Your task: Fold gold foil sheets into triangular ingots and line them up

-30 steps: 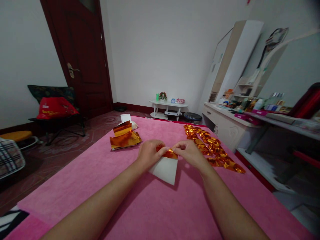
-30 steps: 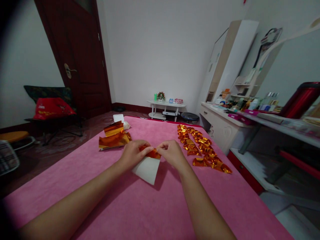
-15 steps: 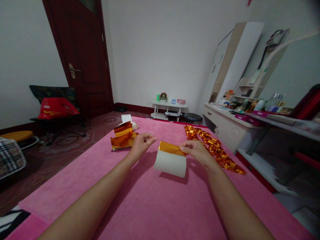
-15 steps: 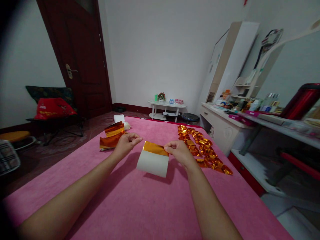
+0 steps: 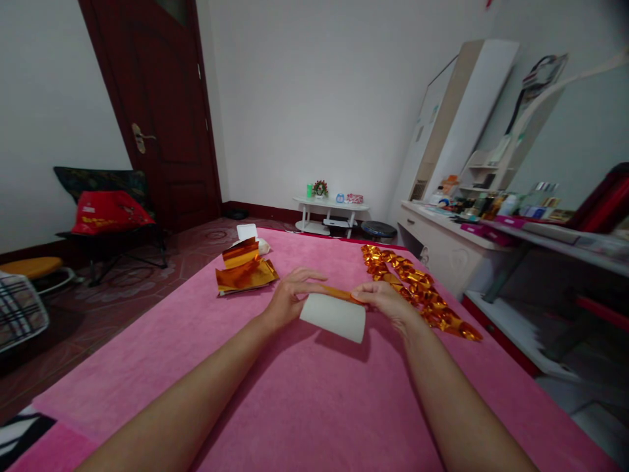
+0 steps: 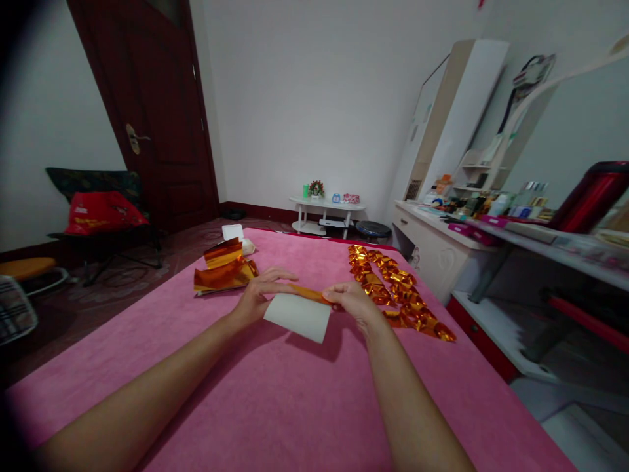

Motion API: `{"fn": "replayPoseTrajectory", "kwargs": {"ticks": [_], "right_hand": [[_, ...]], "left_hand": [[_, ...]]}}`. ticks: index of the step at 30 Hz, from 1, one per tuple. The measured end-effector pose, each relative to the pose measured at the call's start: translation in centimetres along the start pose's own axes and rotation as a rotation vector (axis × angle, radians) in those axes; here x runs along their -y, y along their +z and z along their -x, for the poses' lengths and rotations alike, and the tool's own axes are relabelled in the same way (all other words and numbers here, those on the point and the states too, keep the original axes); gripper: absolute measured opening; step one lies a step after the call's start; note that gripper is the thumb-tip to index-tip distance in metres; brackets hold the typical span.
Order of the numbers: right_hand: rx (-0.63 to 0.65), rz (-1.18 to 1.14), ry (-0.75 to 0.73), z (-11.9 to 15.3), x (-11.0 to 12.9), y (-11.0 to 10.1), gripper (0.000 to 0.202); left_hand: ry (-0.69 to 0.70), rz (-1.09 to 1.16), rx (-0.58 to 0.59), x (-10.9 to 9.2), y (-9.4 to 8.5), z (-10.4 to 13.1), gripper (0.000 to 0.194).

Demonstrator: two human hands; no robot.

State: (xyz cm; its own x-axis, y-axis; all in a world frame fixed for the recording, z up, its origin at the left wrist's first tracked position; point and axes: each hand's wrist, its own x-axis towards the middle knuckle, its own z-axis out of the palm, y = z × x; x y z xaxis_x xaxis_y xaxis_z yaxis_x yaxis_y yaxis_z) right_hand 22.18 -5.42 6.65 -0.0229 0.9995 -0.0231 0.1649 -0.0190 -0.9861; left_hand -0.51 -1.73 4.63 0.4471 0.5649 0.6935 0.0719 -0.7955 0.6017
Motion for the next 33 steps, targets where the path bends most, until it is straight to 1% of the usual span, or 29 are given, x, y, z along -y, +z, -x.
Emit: {"fn": "replayPoseTrajectory", "kwargs": {"ticks": [2,4,6,8,11,15,18,22,28,33], "right_hand": [[0.002,0.020,-0.020,0.0,0.0,0.2,0.026],[-0.028,0.030,-0.045,0.0,0.2,0.4,0.033],[-0.050,0.012,-0.056,0.1,0.5,0.6,0.038],[-0.050,-0.006,-0.047,0.3,0.8,0.9,0.044],[-0.024,0.028,-0.075,0.5,1.0,1.4,0.044],[-0.023,0.098,-0.155,0.6,0.7,1.8,0.034],[-0.044,0.118,-0.145,0.5,0.5,1.8,0.032],[-0.038,0.106,-0.147,0.3,0.3,1.8,0.030],[-0.058,0.081,-0.146,0.2,0.2,1.6,0.027],[-0.066,0.078,-0.159,0.1,0.2,1.6,0.028]], "left_hand": [[-0.191,0.093,-0.073,0.4,0.3,-0.1,0.015],[-0.381,0.164,-0.158,0.9,0.4,-0.2,0.024],[-0.490,0.214,-0.191,1.4,0.3,-0.3,0.034],[-0.535,0.261,-0.171,1.8,0.2,-0.3,0.040],[-0.569,0.315,-0.139,2.0,0.1,-0.3,0.043],[-0.575,0.383,-0.109,2.1,0.2,-0.1,0.041],[-0.560,0.413,-0.132,2.3,0.3,0.1,0.045],[-0.547,0.412,-0.166,2.6,0.2,0.1,0.047],[-0.599,0.483,-0.198,2.3,0.2,0.0,0.048],[-0.586,0.439,-0.177,1.6,0.0,-0.1,0.039]]}}
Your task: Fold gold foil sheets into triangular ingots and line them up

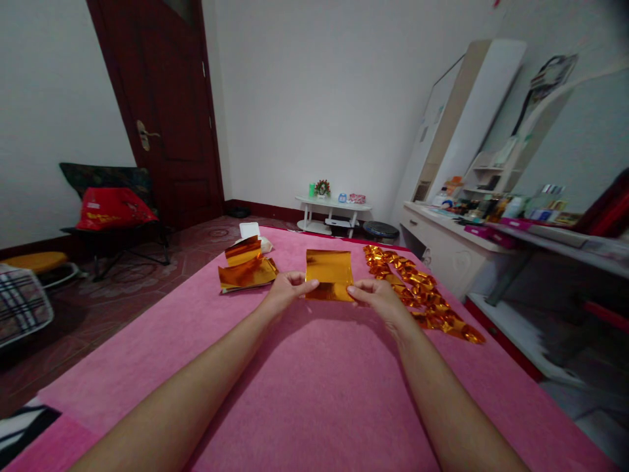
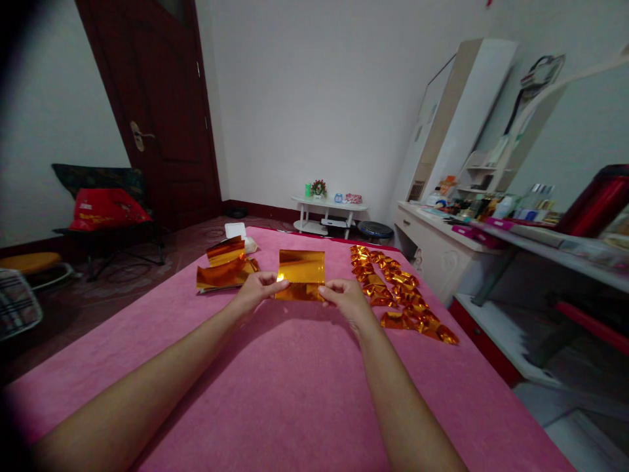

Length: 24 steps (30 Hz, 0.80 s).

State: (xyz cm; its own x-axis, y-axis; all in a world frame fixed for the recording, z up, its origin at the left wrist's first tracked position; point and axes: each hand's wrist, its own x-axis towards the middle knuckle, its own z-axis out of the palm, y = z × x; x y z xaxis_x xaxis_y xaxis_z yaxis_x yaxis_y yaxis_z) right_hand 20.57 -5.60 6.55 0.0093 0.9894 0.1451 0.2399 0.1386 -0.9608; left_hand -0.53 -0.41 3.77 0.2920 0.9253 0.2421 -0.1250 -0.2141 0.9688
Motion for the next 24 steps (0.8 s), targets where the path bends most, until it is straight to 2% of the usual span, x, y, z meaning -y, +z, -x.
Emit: {"fn": "replayPoseTrajectory", "kwargs": {"ticks": [5,10,16,21,24], "right_hand": [[-0.048,-0.005,-0.045,0.0,-0.1,0.8,0.031],[-0.063,-0.151,-0.020,-0.1,-0.5,2.0,0.037],[-0.062,-0.157,0.015,-0.4,-1.4,1.5,0.033],[-0.095,-0.148,0.032,-0.6,-2.3,1.3,0.029],[-0.114,-0.127,0.006,-0.7,-2.8,1.4,0.024]], "left_hand": [[-0.048,0.057,0.028,0.1,0.6,0.2,0.037],[-0.038,0.089,0.093,-0.1,1.3,0.5,0.036],[-0.038,0.021,0.063,-0.6,1.4,0.6,0.033],[-0.063,-0.002,0.065,0.7,0.7,0.2,0.034],[-0.026,-0.058,-0.006,1.7,0.2,-0.2,0.027]]}}
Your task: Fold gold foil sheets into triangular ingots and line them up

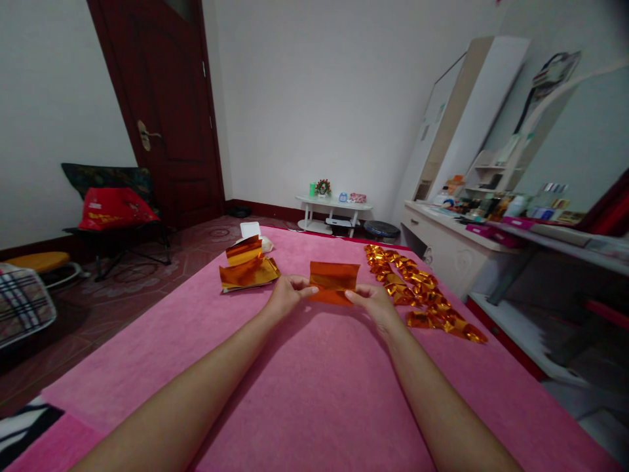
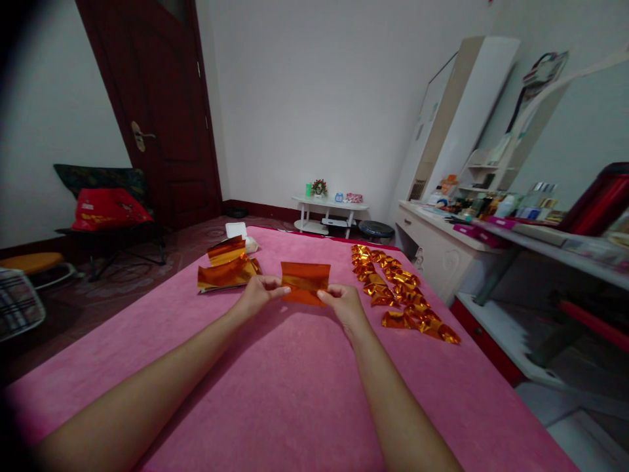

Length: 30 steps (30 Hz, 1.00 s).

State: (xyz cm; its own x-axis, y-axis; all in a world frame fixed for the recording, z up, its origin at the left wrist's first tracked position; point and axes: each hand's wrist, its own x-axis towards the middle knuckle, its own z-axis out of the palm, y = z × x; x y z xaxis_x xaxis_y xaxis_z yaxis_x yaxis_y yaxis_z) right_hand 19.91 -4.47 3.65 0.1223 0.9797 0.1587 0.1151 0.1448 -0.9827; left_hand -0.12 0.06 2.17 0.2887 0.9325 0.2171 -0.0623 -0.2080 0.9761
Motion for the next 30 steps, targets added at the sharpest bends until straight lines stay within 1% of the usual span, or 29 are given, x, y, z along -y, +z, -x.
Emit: {"fn": "replayPoseTrajectory", "kwargs": {"ticks": [2,5,7,9,14,18,21,25,30], "right_hand": [[-0.018,-0.013,-0.023,-0.1,-0.5,0.0,0.022],[-0.035,-0.039,-0.065,-0.3,-1.4,0.0,0.017],[-0.032,-0.041,-0.099,-0.3,-2.0,0.0,0.011],[-0.022,-0.029,-0.149,-0.2,-2.6,0.0,0.007],[-0.010,0.020,-0.229,0.0,-3.3,0.0,0.007],[-0.036,0.052,-0.259,0.0,-3.4,0.1,0.011],[-0.055,0.058,-0.283,0.0,-3.4,0.2,0.014],[-0.062,0.051,-0.280,0.1,-3.2,0.2,0.012],[-0.050,0.025,-0.270,0.1,-3.3,0.3,0.010]], "left_hand": [[0.077,-0.070,-0.056,0.6,-0.3,-0.2,0.019],[0.255,-0.188,-0.060,1.3,-0.9,-0.4,0.007],[0.361,-0.255,-0.024,1.7,-1.2,-0.4,0.010],[0.412,-0.301,0.006,2.2,-1.5,-0.4,0.014],[0.446,-0.367,0.014,2.7,-1.6,-0.3,0.021],[0.453,-0.404,-0.009,2.5,-1.3,-0.1,0.022],[0.452,-0.423,-0.014,2.3,-1.3,0.1,0.028],[0.424,-0.429,-0.013,2.1,-1.3,0.2,0.035],[0.425,-0.365,0.020,2.1,-1.2,0.1,0.034]]}}
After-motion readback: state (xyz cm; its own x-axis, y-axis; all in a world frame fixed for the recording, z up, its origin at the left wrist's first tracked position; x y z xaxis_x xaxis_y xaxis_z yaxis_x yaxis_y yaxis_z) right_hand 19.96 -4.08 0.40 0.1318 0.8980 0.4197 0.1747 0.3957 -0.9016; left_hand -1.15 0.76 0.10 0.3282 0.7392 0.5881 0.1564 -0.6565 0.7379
